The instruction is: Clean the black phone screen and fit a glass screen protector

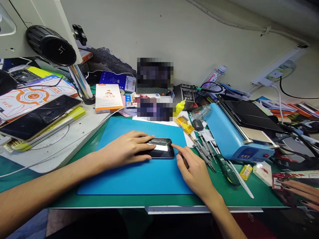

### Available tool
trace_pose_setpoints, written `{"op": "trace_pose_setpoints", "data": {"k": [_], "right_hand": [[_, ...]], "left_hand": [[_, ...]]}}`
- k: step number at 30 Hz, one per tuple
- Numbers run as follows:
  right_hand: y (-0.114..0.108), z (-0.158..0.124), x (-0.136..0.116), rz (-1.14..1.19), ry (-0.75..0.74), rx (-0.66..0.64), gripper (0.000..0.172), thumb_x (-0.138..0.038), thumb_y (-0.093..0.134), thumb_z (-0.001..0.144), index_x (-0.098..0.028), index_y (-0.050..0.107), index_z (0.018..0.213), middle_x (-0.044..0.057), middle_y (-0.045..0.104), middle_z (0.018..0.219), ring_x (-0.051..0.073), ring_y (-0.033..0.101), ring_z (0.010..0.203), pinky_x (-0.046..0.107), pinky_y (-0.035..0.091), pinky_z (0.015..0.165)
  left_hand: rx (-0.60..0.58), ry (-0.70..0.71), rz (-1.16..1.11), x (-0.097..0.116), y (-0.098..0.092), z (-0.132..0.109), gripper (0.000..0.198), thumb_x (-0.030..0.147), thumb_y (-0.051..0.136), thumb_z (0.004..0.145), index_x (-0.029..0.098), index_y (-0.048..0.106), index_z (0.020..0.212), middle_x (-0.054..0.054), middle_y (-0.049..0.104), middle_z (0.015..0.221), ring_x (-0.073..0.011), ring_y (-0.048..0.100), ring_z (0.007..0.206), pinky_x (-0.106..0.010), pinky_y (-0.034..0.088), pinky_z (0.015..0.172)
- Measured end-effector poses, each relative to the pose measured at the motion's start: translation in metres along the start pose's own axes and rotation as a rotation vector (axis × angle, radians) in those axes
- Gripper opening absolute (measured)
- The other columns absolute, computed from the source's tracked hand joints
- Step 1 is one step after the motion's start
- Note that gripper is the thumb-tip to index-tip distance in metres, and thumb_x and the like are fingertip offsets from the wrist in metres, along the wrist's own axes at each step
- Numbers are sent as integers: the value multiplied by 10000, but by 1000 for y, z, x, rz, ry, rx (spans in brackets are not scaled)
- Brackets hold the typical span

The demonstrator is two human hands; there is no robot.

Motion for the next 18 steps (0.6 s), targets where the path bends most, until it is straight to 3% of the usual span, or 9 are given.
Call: {"op": "trace_pose_setpoints", "data": {"k": [12, 18], "right_hand": [[7, -4, -3, -105, -64, -24, 358, -224, 461, 1064, -200, 634, 1376, 68, 683, 998, 213, 667, 825, 358, 527, 729], [5, -7, -13, -64, -167, -60, 401, -206, 461, 1066, -168, 597, 1441, 68, 671, 999, 198, 661, 848, 350, 541, 752]], "left_hand": [[-41, -17, 22, -1, 3, -1, 427, 460, 579, 1036, 251, 659, 1400, -87, 603, 1521, -313, 591, 1340, -482, 523, 1100], [-24, -11, 35, 0, 2, 0, 409, 448, 590, 1034, 251, 669, 1384, -86, 615, 1509, -307, 604, 1323, -465, 528, 1092]]}}
Point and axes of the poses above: each hand's wrist, its own z-axis towards the middle knuckle, its own y-axis out of the palm, x = y × z, the point moved 9 cm from there along z, towards the middle knuckle
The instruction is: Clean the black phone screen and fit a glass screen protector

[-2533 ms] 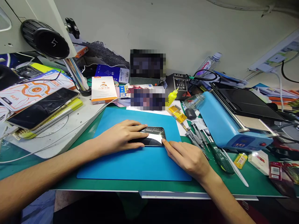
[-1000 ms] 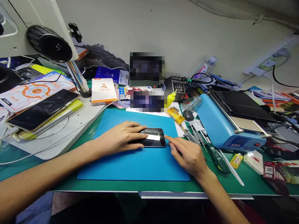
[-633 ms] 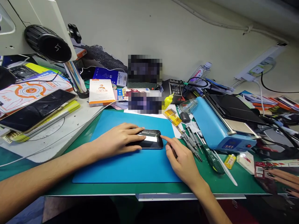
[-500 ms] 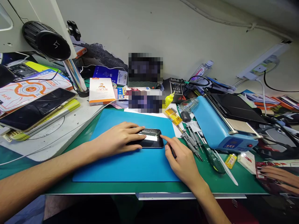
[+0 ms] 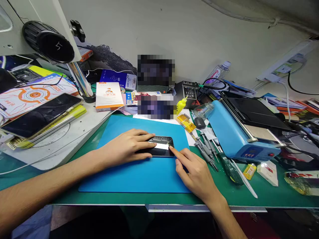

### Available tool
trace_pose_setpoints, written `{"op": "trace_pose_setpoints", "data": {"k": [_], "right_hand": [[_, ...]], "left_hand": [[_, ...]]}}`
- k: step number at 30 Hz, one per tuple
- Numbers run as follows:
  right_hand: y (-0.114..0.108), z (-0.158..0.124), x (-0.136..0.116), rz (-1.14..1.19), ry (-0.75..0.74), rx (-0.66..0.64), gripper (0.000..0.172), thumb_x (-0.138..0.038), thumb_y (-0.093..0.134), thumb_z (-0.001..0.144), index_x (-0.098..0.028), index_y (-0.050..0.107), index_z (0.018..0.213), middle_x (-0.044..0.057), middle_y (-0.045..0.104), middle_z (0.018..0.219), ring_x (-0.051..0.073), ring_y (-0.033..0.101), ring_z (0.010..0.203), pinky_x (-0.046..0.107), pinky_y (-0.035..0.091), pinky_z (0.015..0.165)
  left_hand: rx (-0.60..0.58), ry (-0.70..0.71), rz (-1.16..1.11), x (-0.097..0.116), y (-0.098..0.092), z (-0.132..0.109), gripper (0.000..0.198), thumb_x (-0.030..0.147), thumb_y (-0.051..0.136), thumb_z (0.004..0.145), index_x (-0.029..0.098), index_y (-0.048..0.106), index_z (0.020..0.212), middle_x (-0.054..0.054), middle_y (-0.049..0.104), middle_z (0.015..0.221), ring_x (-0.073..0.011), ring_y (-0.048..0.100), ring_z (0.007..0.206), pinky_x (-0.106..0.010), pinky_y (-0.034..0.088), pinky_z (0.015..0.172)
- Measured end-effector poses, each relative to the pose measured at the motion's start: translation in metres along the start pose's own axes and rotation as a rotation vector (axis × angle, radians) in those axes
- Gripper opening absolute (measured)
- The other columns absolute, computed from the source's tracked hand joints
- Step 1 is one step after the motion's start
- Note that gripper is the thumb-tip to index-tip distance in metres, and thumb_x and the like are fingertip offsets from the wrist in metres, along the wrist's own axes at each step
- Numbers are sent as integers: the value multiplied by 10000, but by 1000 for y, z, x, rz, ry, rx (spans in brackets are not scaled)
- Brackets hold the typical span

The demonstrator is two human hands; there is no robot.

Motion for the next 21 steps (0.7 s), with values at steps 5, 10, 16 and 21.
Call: {"op": "trace_pose_setpoints", "data": {"k": [5, 10, 16, 21], "right_hand": [[1, -2, -12, 12, -123, -24, 422, -171, 478, 1045, -160, 594, 1451, 62, 678, 973, 195, 641, 826, 345, 528, 701], [1, -4, -16, 50, -175, -33, 432, -154, 484, 1028, -131, 610, 1440, 51, 678, 910, 187, 627, 787, 344, 522, 687], [-1, 1, -1, 2, 28, 25, 374, -226, 472, 1056, -208, 700, 1352, 46, 675, 937, 175, 661, 793, 327, 525, 712], [-1, 1, 4, -28, 78, 39, 379, -226, 464, 1068, -163, 681, 1372, 54, 669, 933, 175, 662, 783, 325, 519, 708]], "left_hand": [[19, 6, 2, 2, -1, 0, 398, 437, 599, 1029, 241, 678, 1367, -92, 623, 1499, -310, 610, 1317, -466, 537, 1078], [28, -10, -14, 1, -2, 0, 398, 443, 614, 1020, 259, 683, 1366, -88, 627, 1494, -307, 615, 1310, -462, 539, 1073], [0, -15, -29, -1, 0, 1, 406, 451, 605, 1024, 267, 676, 1379, -81, 623, 1501, -304, 602, 1320, -460, 530, 1084], [15, -10, -25, -1, -1, 1, 400, 452, 616, 1018, 269, 682, 1368, -78, 631, 1492, -296, 611, 1312, -449, 526, 1090]]}}
Point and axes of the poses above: each hand's wrist, its own z-axis towards the middle knuckle, its own y-axis out of the palm, x = y × z, the point moved 9 cm from there along z, towards the middle knuckle
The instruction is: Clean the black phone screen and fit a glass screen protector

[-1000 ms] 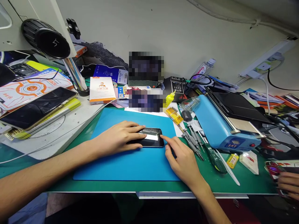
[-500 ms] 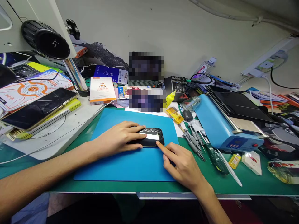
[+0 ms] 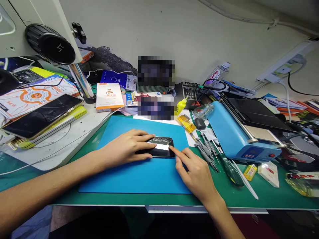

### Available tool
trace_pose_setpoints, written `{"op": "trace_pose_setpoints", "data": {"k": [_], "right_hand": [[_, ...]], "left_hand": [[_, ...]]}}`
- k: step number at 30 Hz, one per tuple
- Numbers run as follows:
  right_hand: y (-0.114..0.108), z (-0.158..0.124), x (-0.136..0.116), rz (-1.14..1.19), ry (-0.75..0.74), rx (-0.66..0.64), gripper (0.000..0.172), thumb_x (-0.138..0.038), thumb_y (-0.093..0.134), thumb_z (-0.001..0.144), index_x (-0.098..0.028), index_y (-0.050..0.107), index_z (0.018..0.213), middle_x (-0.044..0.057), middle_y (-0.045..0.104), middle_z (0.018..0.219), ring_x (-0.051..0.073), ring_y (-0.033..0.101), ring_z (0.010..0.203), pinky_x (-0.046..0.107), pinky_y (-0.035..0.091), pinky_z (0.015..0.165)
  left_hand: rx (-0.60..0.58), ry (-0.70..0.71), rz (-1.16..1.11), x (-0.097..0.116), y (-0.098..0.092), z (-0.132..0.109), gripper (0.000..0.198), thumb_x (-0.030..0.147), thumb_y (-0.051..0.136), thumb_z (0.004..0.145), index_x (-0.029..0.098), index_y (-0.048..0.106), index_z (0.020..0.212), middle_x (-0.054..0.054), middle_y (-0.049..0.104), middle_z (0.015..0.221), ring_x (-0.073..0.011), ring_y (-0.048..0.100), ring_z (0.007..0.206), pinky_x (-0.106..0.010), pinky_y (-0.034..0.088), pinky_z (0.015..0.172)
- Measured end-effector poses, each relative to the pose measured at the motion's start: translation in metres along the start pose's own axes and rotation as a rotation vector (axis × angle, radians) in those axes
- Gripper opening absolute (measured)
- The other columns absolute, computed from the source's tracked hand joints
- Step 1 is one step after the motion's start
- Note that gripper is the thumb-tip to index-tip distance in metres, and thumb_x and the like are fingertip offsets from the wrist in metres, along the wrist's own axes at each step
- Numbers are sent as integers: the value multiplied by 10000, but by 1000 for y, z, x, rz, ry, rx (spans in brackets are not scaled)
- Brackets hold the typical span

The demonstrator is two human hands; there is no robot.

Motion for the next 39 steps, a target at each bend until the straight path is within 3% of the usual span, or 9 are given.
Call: {"op": "trace_pose_setpoints", "data": {"k": [6, 15, 22, 31, 39], "right_hand": [[-5, -6, -17, 81, -213, -7, 373, -163, 494, 1028, -146, 688, 1346, 51, 697, 918, 171, 661, 786, 309, 522, 688], [0, 0, -4, -26, -12, -1, 374, -219, 462, 1070, -173, 679, 1370, 56, 675, 944, 171, 673, 775, 317, 513, 709], [-5, -6, -17, 45, -218, 16, 373, -166, 508, 1027, -155, 671, 1363, 49, 703, 907, 176, 662, 769, 313, 517, 677], [0, -1, -7, -31, -38, -9, 362, -226, 472, 1069, -196, 691, 1356, 52, 698, 925, 158, 682, 770, 308, 536, 710], [-4, -5, -18, 72, -225, -20, 381, -155, 504, 1028, -156, 665, 1374, 49, 704, 913, 170, 654, 773, 311, 525, 664]], "left_hand": [[7, 0, 21, 1, 0, 0, 401, 450, 610, 1021, 247, 685, 1359, -86, 631, 1491, -304, 612, 1308, -466, 532, 1084], [-10, -16, -12, -1, 1, 0, 401, 443, 620, 1018, 271, 682, 1374, -75, 625, 1499, -295, 602, 1317, -450, 528, 1093], [5, -5, 11, 1, 0, 0, 407, 458, 610, 1019, 248, 684, 1361, -84, 633, 1489, -301, 606, 1313, -464, 529, 1093], [0, -11, -10, 1, 0, 0, 401, 438, 615, 1021, 261, 677, 1376, -84, 624, 1498, -298, 603, 1317, -462, 529, 1092], [-7, 6, 26, 3, -1, 1, 403, 448, 591, 1032, 232, 682, 1360, -95, 624, 1497, -313, 607, 1309, -473, 540, 1078]]}}
Point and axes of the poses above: each hand's wrist, its own z-axis towards the middle knuckle, its own y-axis out of the palm, x = y × z, the point moved 9 cm from there along z, towards the middle knuckle
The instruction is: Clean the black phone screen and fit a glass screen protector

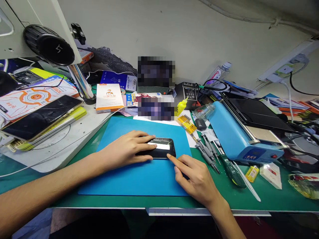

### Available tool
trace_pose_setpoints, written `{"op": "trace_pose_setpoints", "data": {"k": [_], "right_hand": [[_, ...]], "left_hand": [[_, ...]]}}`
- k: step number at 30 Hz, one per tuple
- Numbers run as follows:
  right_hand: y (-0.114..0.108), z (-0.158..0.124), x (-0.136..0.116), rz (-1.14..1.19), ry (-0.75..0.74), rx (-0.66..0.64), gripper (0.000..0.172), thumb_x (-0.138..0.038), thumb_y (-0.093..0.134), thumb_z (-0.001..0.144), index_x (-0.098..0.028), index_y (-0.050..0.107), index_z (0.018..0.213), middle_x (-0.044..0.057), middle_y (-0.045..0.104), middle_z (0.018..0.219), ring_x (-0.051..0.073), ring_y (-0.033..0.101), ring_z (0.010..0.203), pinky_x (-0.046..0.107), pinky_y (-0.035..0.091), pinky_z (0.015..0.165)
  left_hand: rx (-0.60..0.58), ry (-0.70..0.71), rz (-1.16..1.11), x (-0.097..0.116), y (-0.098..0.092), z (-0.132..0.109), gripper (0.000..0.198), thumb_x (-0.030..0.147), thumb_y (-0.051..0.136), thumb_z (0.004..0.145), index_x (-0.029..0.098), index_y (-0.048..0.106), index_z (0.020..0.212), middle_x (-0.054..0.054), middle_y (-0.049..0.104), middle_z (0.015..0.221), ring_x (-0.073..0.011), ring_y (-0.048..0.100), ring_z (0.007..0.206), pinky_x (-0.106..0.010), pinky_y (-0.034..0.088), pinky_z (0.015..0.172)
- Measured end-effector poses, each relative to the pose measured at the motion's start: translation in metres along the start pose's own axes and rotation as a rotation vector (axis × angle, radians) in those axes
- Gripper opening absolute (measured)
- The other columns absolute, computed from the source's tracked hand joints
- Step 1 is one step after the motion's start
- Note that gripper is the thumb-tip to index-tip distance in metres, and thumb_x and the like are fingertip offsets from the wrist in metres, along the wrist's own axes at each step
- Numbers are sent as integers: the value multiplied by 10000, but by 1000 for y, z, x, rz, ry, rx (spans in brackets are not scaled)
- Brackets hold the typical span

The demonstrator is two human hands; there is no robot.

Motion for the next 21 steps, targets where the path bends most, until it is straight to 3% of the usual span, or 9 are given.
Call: {"op": "trace_pose_setpoints", "data": {"k": [4, 10, 13, 17, 21], "right_hand": [[-2, 2, -4, 7, -32, 20, 366, -150, 507, 1015, -152, 696, 1329, 39, 707, 868, 160, 645, 741, 299, 523, 657], [-7, 0, 4, -89, 84, 127, 315, -146, 559, 978, -194, 782, 1195, 29, 703, 830, 153, 657, 707, 294, 504, 642], [-9, -2, 3, -115, 75, 152, 310, -127, 566, 965, -166, 779, 1187, 35, 709, 825, 158, 661, 705, 300, 507, 638], [-1, -1, -4, -87, -20, 28, 402, -150, 519, 1007, -171, 679, 1375, 41, 719, 876, 162, 668, 737, 300, 530, 647], [8, 2, -4, -54, -18, -97, 437, -203, 486, 1047, -180, 603, 1467, 49, 700, 911, 160, 672, 780, 284, 529, 649]], "left_hand": [[-10, 3, 0, 0, 0, 0, 403, 448, 585, 1035, 234, 678, 1364, -93, 616, 1506, -313, 607, 1312, -469, 546, 1066], [-4, -4, -16, 1, -2, 1, 394, 443, 593, 1031, 237, 690, 1354, -98, 628, 1492, -311, 619, 1295, -465, 551, 1056], [-2, -17, -34, -1, -3, 1, 397, 451, 598, 1026, 242, 698, 1349, -101, 629, 1491, -321, 620, 1293, -479, 554, 1050], [17, -19, -70, -1, -3, 0, 393, 446, 614, 1019, 252, 704, 1348, -106, 635, 1482, -310, 619, 1298, -468, 546, 1065], [26, -34, -73, -3, -2, 0, 395, 453, 632, 1007, 247, 717, 1334, -112, 640, 1475, -311, 624, 1294, -471, 555, 1055]]}}
Point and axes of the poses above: each hand's wrist, its own z-axis towards the middle knuckle, its own y-axis out of the palm, x = y × z, the point moved 9 cm from there along z, towards the middle knuckle
